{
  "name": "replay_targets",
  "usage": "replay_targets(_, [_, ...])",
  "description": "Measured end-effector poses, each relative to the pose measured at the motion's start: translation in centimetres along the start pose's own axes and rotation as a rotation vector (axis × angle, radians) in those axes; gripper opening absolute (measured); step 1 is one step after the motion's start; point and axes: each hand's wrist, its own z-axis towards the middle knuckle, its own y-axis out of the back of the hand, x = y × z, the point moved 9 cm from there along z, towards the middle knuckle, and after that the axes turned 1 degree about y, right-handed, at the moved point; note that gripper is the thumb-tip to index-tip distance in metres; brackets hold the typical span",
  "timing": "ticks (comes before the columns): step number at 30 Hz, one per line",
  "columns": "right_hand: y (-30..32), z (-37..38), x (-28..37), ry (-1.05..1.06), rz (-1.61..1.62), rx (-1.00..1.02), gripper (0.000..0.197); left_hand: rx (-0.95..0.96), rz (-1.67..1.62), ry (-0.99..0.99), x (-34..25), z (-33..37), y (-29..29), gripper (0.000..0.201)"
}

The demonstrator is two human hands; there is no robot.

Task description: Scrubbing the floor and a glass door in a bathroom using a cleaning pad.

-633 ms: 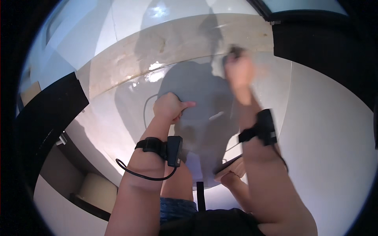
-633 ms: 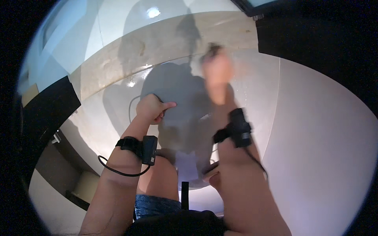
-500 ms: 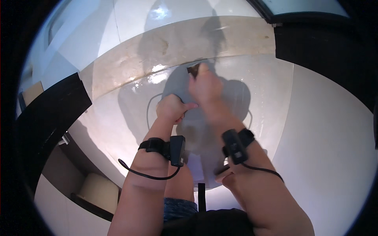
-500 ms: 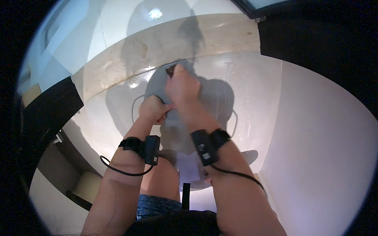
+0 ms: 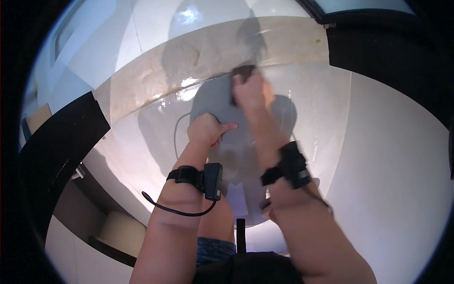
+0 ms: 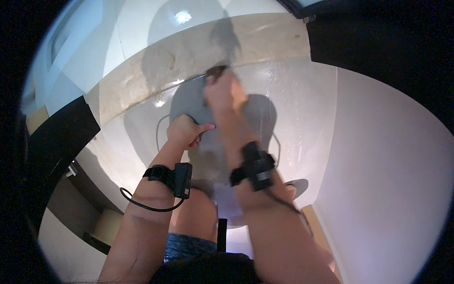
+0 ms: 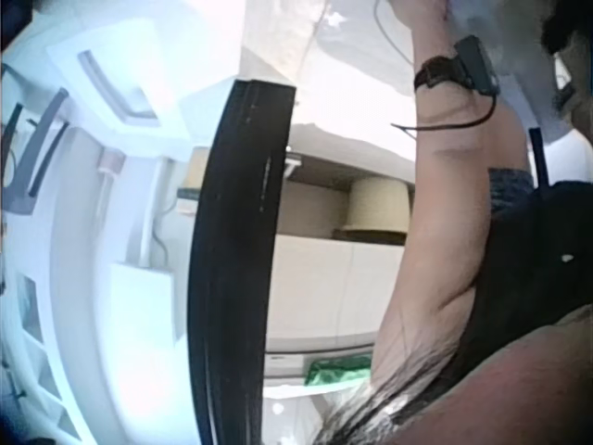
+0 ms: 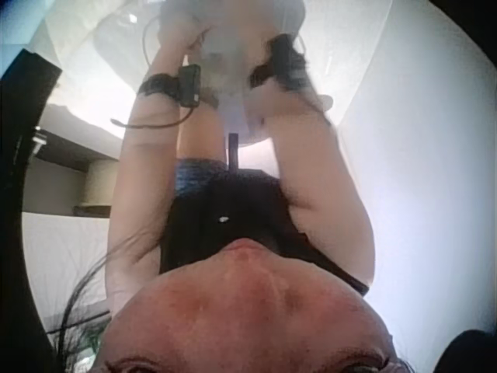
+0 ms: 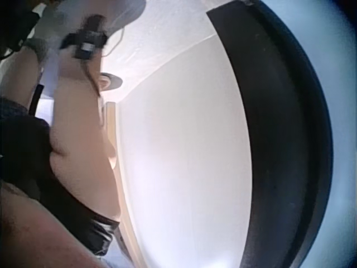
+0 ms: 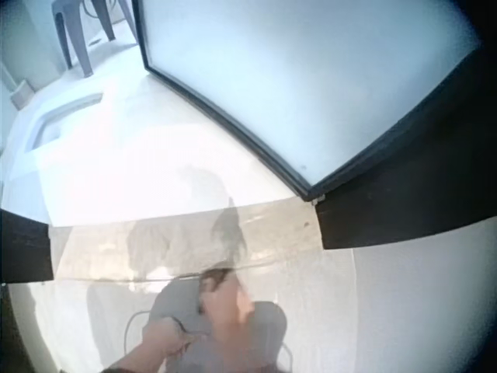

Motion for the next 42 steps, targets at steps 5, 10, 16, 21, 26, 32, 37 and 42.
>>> replay_targets(5, [9.4,5.2,-9.8,-0.103,0.082,-0.389,0.050,0.012,0.041,0.007,-1.4,-0.4,0.3,0.054])
replay_targets(10, [9.1,2.1,-11.1,-0.189,0.213,-0.400,0.071,0.000,0.007,-0.012,-0.7,0.0,0.1,0.054])
replay_targets(16, [8.1,1.1,-8.2,0.724,-0.054,-0.230,0.063,0.008,-0.007,-0.004,-0.8,0.0,0.3,0.054])
replay_targets(21, [10.1,4.3,-9.3,0.683,0.194,-0.294,0.057,-0.004,-0.008,0.004,-1.0,-0.1,0.6,0.054])
replay_targets(26, [5.0,-1.2,-2.8,0.590,0.111,-0.657,0.043,0.007,-0.005,0.034,-1.0,0.0,0.5,0.054])
replay_targets(32, [4.9,-0.5,-2.0,0.398,0.101,-0.640,0.035,-0.017,0.053,0.006,-1.1,-0.1,0.3,0.053])
replay_targets(37, [6.7,1.4,-5.0,0.324,0.011,-0.711,0.030,0.000,-0.018,0.026,-1.0,-0.1,0.1,0.055])
replay_targets(42, [3.9,-1.6,-0.2,0.441,0.079,-0.548,0.029,-0.014,-0.040,0.017,-0.7,0.3,0.2,0.055])
